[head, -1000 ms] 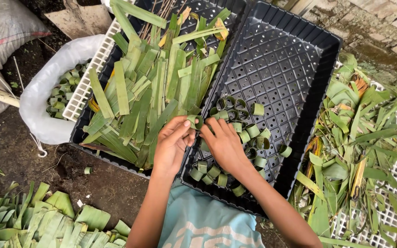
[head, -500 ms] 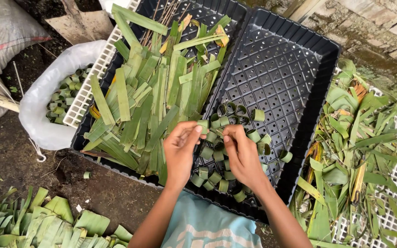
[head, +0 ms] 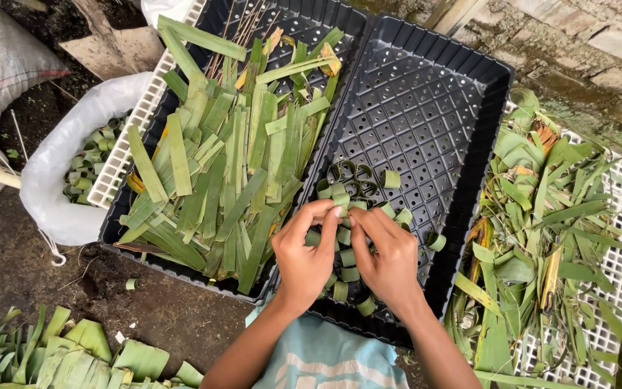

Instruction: Weaving long green leaves into small circular rings and placing them into a black plastic tray.

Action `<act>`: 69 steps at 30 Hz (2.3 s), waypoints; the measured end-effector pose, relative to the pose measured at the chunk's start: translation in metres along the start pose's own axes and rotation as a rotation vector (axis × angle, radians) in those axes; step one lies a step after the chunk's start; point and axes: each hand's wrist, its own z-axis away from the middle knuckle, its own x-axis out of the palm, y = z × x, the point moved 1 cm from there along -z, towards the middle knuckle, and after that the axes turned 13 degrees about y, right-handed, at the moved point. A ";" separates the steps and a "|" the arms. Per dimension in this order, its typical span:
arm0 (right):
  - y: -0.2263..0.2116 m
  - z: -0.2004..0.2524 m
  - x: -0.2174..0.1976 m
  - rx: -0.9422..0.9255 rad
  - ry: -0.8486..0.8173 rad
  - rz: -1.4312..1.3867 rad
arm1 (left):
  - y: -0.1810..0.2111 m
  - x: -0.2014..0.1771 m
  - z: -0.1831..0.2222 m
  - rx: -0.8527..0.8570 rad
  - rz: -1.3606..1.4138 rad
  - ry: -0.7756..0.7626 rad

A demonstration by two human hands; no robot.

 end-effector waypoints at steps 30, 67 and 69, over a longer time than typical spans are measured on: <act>0.001 0.008 -0.027 -0.109 -0.091 0.128 | 0.011 0.006 0.018 0.034 0.049 -0.098; -0.001 0.005 -0.019 0.063 -0.030 -0.059 | -0.025 -0.005 0.003 -0.390 0.311 -0.282; -0.002 0.005 -0.020 0.071 -0.028 -0.066 | -0.028 -0.003 0.005 -0.358 0.313 -0.289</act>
